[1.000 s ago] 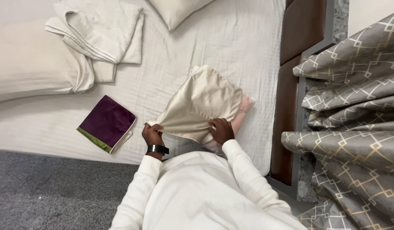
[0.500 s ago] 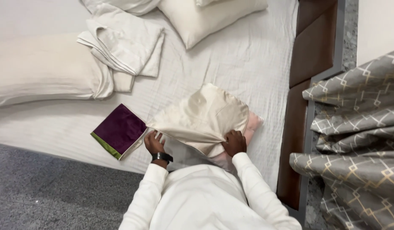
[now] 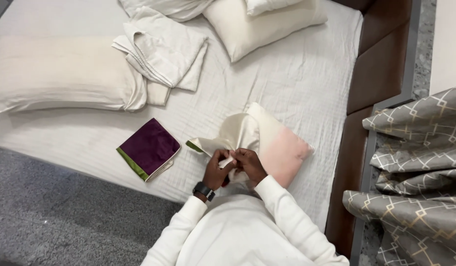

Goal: The person lies on a bed and inserts a pillow into a pillowcase by hand. They repeatedly adjust the pillow and case, tucking the corners and smoothing the fabric until the pillow is fully enclosed.

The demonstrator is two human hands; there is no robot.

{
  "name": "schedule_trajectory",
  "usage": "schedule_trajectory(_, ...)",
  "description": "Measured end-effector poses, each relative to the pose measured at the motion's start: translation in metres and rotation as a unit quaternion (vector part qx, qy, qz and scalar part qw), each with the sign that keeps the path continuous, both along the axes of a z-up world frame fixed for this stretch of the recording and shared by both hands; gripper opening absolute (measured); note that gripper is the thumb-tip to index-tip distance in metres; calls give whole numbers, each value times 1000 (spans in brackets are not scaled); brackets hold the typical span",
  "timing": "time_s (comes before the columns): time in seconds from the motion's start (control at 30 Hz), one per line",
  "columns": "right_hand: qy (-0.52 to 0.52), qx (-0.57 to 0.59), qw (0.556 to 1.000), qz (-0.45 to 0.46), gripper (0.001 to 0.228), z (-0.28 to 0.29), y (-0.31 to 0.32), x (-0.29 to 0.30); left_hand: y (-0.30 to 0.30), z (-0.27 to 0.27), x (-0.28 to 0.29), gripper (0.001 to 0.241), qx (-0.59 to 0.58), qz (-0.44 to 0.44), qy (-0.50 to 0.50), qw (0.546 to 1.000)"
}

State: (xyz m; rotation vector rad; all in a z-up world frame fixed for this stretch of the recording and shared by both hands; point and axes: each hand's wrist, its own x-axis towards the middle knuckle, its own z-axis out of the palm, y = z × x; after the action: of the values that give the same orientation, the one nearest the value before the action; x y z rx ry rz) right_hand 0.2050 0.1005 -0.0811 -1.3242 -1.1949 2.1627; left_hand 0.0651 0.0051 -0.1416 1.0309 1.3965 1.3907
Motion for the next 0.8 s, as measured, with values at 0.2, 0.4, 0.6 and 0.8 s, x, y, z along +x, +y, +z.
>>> schedule_trajectory(0.2, 146, 2, 989, -26, 38, 81, -13, -14, -5, 131, -29, 49, -54, 19, -44, 997)
schedule_trajectory(0.4, 107, 208, 972, 31, 35, 62, -1, -20, -5, 112, -32, 32, 84, 111, 83, 987)
schedule_trajectory(0.6, 27, 341, 938, 53, 21, 94, -14, -23, -7, 139, -28, 30, 67, 105, 100, 987)
schedule_trajectory(0.8, 61, 375, 924, 39, 12, 107, -18, -25, -10, 157, -26, 33, -19, 106, 163, 981)
